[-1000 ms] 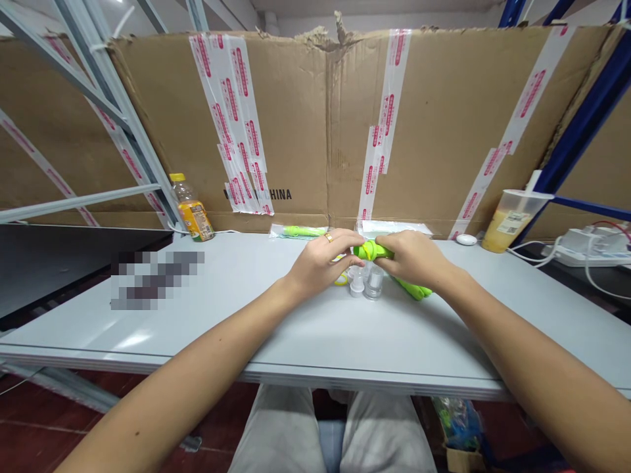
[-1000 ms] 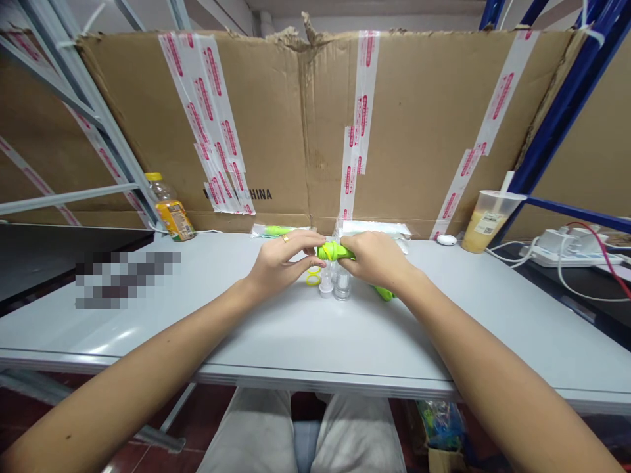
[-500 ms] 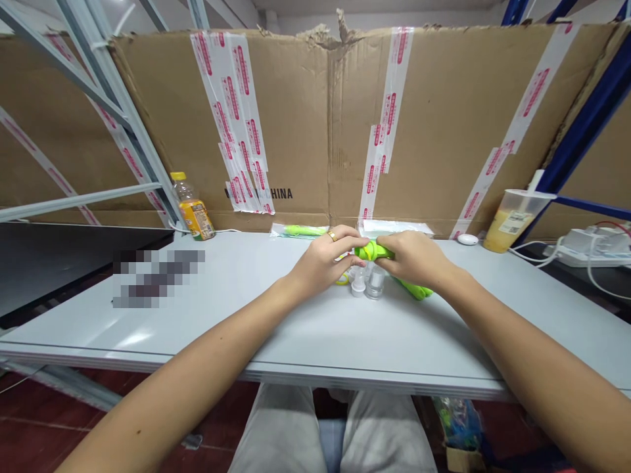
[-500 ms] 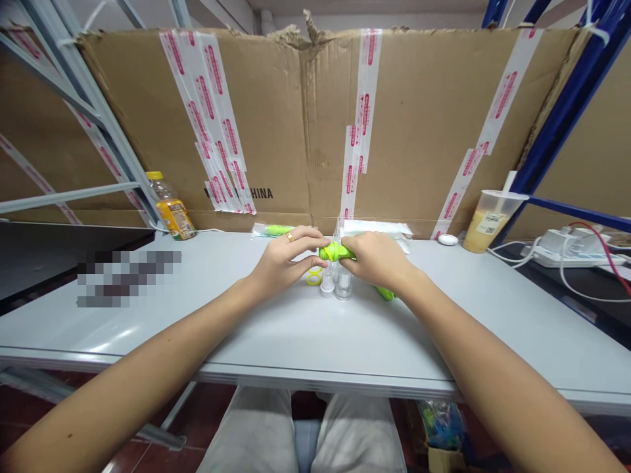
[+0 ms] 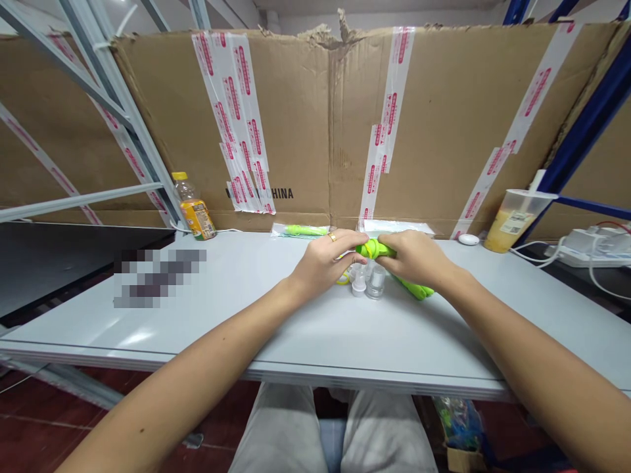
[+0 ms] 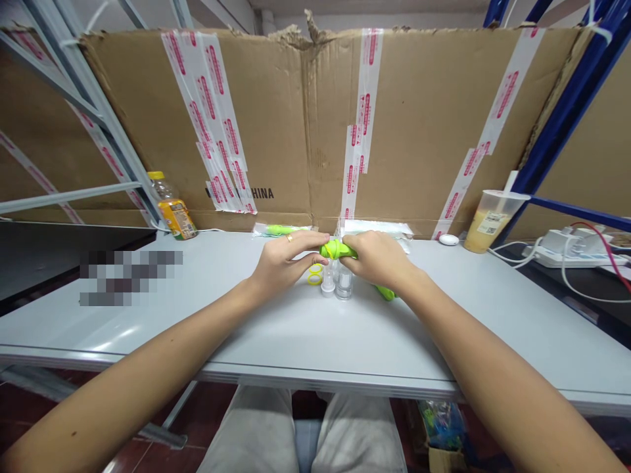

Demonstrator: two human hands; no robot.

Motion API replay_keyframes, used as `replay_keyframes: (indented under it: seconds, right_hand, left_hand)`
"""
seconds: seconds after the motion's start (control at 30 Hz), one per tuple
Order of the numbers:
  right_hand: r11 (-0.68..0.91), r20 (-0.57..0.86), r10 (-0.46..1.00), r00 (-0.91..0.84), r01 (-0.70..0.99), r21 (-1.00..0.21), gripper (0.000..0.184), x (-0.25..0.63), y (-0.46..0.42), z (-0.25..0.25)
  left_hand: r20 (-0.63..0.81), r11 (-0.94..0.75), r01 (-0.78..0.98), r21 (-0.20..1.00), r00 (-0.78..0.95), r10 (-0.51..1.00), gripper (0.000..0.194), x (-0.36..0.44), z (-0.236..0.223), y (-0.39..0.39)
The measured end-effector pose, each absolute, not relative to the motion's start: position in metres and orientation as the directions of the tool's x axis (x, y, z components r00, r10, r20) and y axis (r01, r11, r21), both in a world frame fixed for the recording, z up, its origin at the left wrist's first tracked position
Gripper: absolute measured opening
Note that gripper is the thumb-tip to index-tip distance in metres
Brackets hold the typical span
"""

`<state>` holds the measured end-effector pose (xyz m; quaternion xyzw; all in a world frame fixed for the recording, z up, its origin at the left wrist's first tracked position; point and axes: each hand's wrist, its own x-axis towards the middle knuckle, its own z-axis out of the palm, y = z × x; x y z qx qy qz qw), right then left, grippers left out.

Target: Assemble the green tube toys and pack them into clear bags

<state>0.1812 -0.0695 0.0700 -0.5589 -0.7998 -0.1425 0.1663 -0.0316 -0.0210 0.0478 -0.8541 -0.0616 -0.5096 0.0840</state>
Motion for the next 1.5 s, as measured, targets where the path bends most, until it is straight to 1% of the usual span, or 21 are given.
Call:
replay_keyframes:
  seconds: [0.2, 0.37, 0.63, 0.73, 0.83, 0.9, 0.97, 1.1, 1.2, 1.27, 1.4, 1.47, 1.5]
  right_hand:
    - [0.335, 0.442, 0.842, -0.308, 0.942, 0.018, 0.015, 0.182, -0.069, 0.069]
    - [0.335, 0.450, 0.838, -0.309, 0.942, 0.023, 0.015, 0.181, -0.069, 0.069]
    - [0.334, 0.445, 0.840, -0.310, 0.942, 0.027, 0.015, 0.181, -0.069, 0.069]
    - [0.344, 0.436, 0.839, -0.325, 0.938, 0.036, 0.016, 0.182, -0.067, 0.068]
    - [0.373, 0.412, 0.839, -0.355, 0.927, 0.039, 0.015, 0.184, -0.066, 0.069]
    - [0.392, 0.390, 0.839, -0.381, 0.918, 0.052, 0.015, 0.184, -0.067, 0.069]
    - [0.415, 0.365, 0.835, -0.411, 0.907, 0.072, 0.016, 0.184, -0.067, 0.070]
    - [0.455, 0.344, 0.823, -0.453, 0.887, 0.079, 0.018, 0.183, -0.067, 0.068]
    - [0.477, 0.345, 0.816, -0.464, 0.877, 0.051, 0.019, 0.183, -0.067, 0.067]
    - [0.497, 0.354, 0.811, -0.465, 0.868, 0.002, 0.018, 0.182, -0.068, 0.067]
    - [0.516, 0.395, 0.805, -0.442, 0.851, -0.099, 0.014, 0.179, -0.071, 0.069]
    - [0.496, 0.415, 0.810, -0.414, 0.862, -0.109, 0.012, 0.181, -0.069, 0.070]
    - [0.473, 0.425, 0.817, -0.390, 0.875, -0.106, 0.012, 0.184, -0.068, 0.070]
  left_hand:
    - [0.901, -0.973, 0.220, -0.071, 0.433, 0.032, 0.027, -0.030, 0.047, -0.025]
    - [0.910, -0.968, 0.242, -0.067, 0.413, 0.040, 0.026, -0.029, 0.047, -0.027]
    - [0.916, -0.978, 0.211, 0.001, 0.392, 0.085, 0.025, -0.027, 0.043, -0.025]
    - [0.893, -0.980, 0.190, 0.058, 0.429, 0.137, 0.024, -0.029, 0.046, -0.022]
    - [0.832, -0.984, 0.140, 0.110, 0.528, 0.168, 0.023, -0.034, 0.054, -0.018]
    - [0.800, -0.986, 0.099, 0.136, 0.575, 0.168, 0.018, -0.038, 0.059, -0.017]
    - [0.790, -0.984, 0.088, 0.156, 0.586, 0.178, 0.014, -0.040, 0.063, -0.017]
    - [0.788, -0.974, 0.133, 0.182, 0.573, 0.225, 0.014, -0.042, 0.066, -0.021]
    - [0.777, -0.973, 0.138, 0.183, 0.586, 0.229, 0.014, -0.042, 0.067, -0.024]
    - [0.794, -0.975, 0.143, 0.171, 0.565, 0.222, 0.015, -0.041, 0.066, -0.025]
    - [0.866, -0.980, 0.169, 0.108, 0.468, 0.176, 0.016, -0.038, 0.064, -0.027]
    - [0.893, -0.975, 0.202, 0.095, 0.416, 0.174, 0.016, -0.039, 0.064, -0.026]
    - [0.905, -0.967, 0.227, 0.117, 0.377, 0.197, 0.016, -0.041, 0.064, -0.025]
